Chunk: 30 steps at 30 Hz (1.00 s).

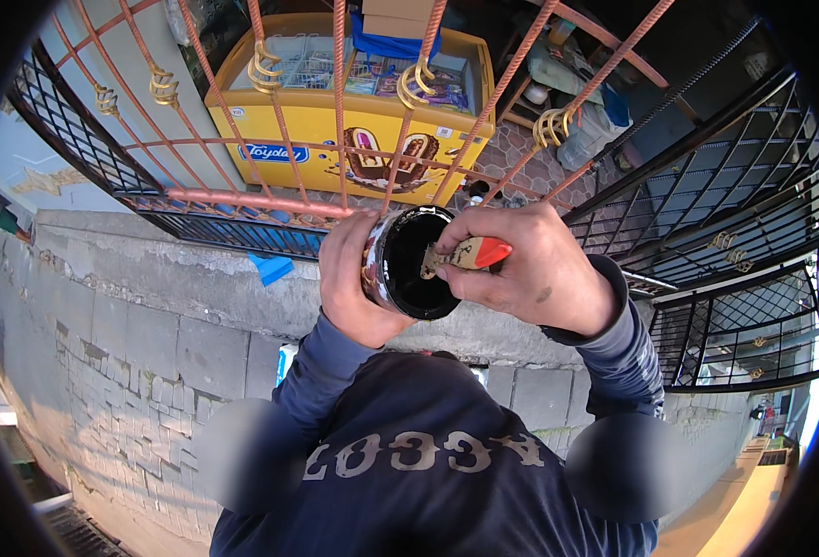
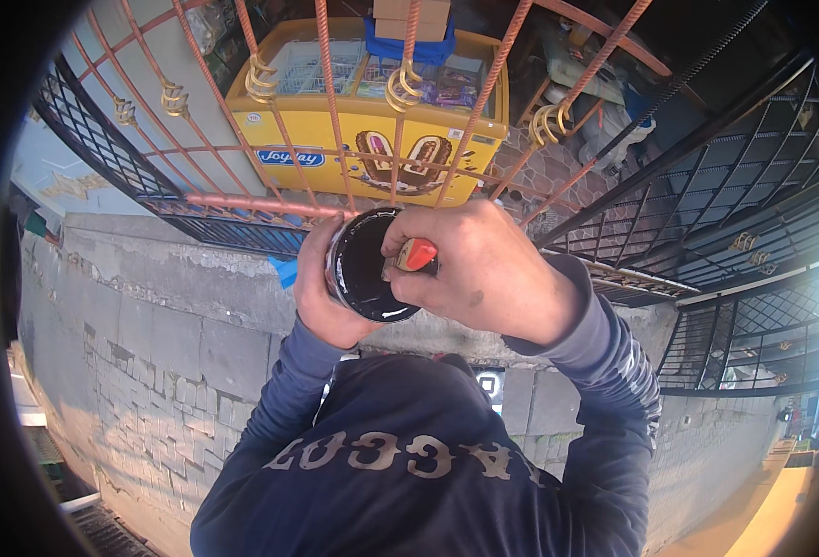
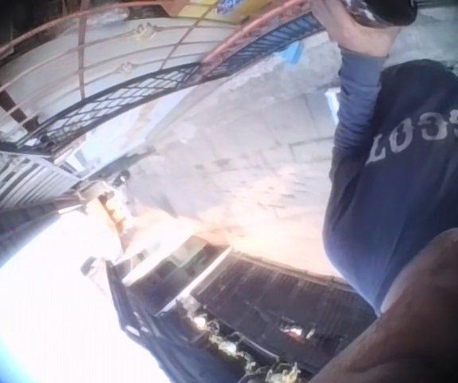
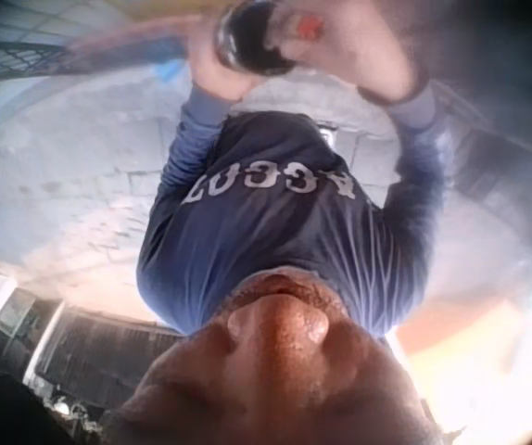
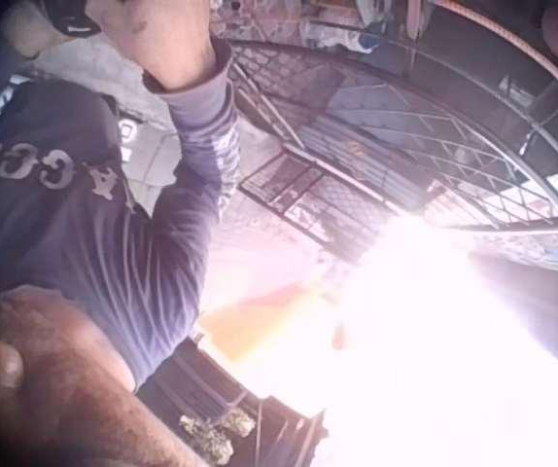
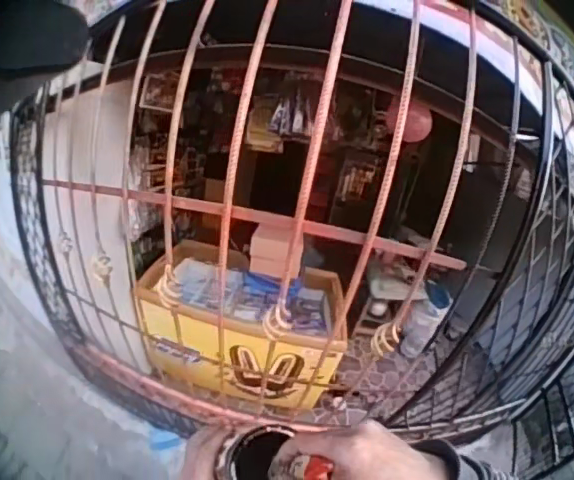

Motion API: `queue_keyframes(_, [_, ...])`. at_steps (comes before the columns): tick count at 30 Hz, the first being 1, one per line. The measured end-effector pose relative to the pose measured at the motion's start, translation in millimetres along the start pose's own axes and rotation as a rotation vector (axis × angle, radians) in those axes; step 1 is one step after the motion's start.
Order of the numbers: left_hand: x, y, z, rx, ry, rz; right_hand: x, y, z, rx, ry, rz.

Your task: The person paints a metal gate black using a paintbrush and a paint can. They repeatedly dip the brush into the can and apply paint to vertical bars and horizontal rails of the gate in front of a shop.

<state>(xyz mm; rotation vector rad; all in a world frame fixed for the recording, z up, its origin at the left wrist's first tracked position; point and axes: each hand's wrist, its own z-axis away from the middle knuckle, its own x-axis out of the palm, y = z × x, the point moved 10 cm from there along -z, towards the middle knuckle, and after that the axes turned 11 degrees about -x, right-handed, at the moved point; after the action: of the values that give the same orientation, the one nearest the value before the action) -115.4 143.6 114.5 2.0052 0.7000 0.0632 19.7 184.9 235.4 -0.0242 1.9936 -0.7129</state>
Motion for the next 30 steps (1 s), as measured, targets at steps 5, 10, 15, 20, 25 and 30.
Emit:
queue_keyframes(5, [-25, -2, 6, 0.005, 0.070, -0.040, 39, 2, -25, -0.020, -0.143, 0.017])
queue_keyframes(10, [-44, -4, 9, 0.034, 0.133, -0.061, 50, -5, -37, -0.014, -0.243, 0.061])
queue_keyframes(15, [-54, -7, 11, 0.019, 0.163, -0.130, 24, -25, -49, -0.097, -0.230, 0.074])
queue_keyframes(20, [-57, -9, 15, -0.031, 0.174, -0.144, 20, -37, -57, -0.141, -0.237, 0.120])
queue_keyframes(25, [-55, -14, 20, -0.046, 0.142, -0.191, 32, -35, -60, -0.141, -0.331, 0.087])
queue_keyframes(30, [-57, -23, 26, -0.083, 0.150, -0.201, 30, -34, -60, -0.175, -0.318, 0.112])
